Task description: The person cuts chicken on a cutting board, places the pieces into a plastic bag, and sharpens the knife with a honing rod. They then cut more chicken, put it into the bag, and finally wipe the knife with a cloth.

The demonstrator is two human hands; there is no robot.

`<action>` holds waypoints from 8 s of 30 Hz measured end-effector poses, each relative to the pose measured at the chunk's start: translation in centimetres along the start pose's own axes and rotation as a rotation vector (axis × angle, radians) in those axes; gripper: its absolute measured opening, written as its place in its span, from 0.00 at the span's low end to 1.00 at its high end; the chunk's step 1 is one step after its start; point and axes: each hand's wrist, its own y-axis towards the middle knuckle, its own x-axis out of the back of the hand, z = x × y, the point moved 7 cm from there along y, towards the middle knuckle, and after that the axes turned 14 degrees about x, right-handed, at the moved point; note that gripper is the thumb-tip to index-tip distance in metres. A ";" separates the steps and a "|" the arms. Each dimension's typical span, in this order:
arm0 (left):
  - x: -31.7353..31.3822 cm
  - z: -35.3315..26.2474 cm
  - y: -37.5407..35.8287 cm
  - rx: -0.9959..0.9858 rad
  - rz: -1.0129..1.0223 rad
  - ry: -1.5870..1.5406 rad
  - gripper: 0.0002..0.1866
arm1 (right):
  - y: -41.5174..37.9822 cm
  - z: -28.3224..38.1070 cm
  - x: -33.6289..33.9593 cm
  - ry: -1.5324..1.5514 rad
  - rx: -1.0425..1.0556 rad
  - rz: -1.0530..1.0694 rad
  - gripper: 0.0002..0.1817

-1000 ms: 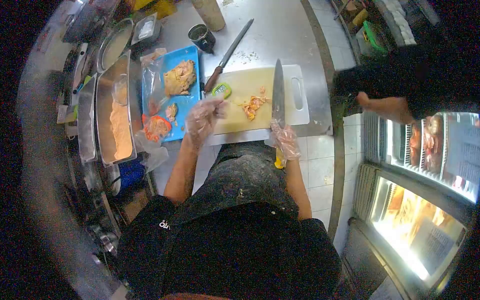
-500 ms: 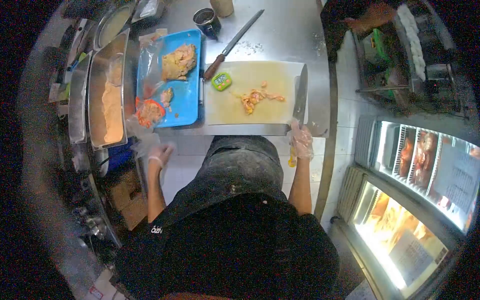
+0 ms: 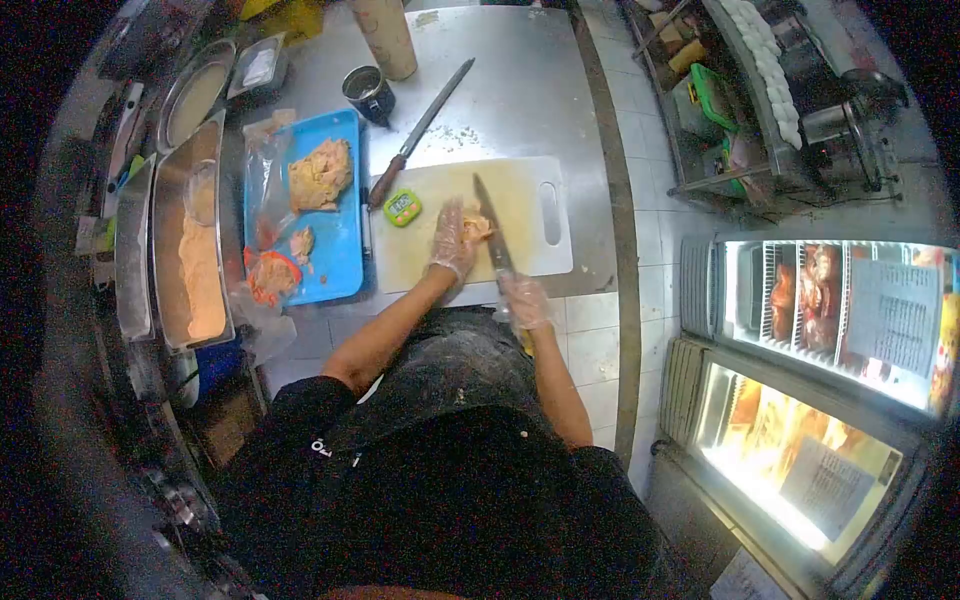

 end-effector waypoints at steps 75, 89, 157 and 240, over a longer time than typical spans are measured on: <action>34.7 19.9 1.7 0.379 0.579 0.309 0.15 | 3.0 5.6 -6.5 0.341 0.334 -0.287 0.15; 21.5 22.2 3.3 0.453 0.162 0.660 0.14 | 3.7 10.1 -5.4 0.556 0.392 -0.152 0.12; 7.2 1.8 -1.2 -0.145 0.258 0.341 0.12 | 2.5 2.0 -0.9 -0.356 0.223 -0.094 0.15; 5.6 1.1 -0.7 -0.085 0.118 -0.107 0.12 | 1.1 3.1 -3.6 -0.356 0.155 -0.079 0.13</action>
